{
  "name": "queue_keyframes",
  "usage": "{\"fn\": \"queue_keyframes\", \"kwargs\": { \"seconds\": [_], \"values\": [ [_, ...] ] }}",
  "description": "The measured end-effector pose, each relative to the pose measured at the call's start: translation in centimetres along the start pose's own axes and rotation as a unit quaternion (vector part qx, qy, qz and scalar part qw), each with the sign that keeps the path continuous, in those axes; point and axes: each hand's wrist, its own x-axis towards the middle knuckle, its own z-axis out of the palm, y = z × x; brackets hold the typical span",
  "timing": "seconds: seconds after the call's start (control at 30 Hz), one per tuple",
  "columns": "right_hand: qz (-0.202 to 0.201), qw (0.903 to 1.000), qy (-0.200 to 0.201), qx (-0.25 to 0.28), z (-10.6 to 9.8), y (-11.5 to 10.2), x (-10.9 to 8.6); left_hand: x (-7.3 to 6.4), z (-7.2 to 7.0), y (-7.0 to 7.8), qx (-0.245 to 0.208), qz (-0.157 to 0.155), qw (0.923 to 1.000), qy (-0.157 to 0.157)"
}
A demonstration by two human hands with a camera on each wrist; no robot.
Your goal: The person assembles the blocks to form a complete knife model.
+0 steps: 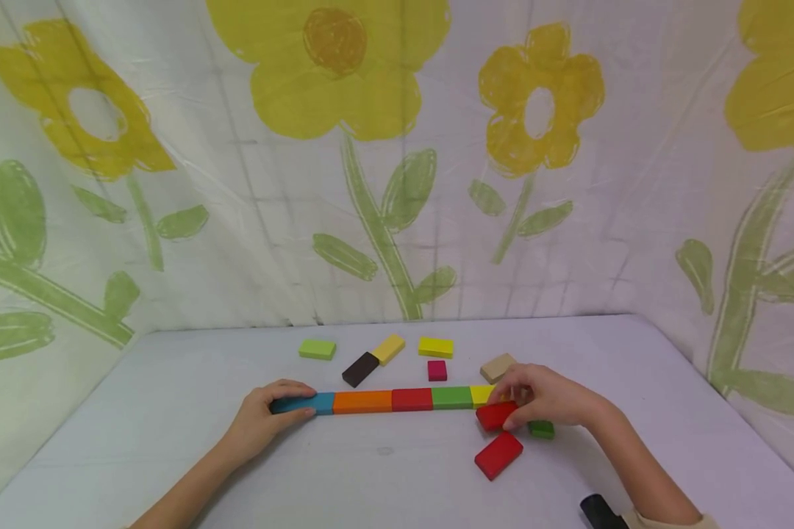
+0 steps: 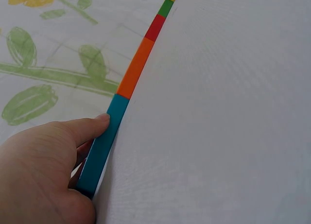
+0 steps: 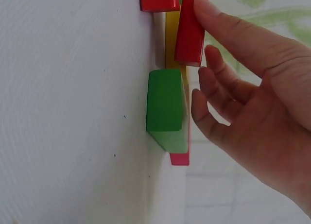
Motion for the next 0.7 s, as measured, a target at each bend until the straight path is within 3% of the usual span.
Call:
{"fn": "queue_keyframes", "kwargs": {
  "seconds": [0.53,0.7],
  "values": [
    [0.007,1.0,0.001,-0.004,0.8,-1.6,0.9,-0.1,-0.1,0.0,0.0,0.001,1.0,-0.001],
    [-0.019,0.9995,0.016,-0.018,1.4,-2.3,1.4,-0.1,-0.1,0.1,0.0,0.007,1.0,-0.002]
  ]
}}
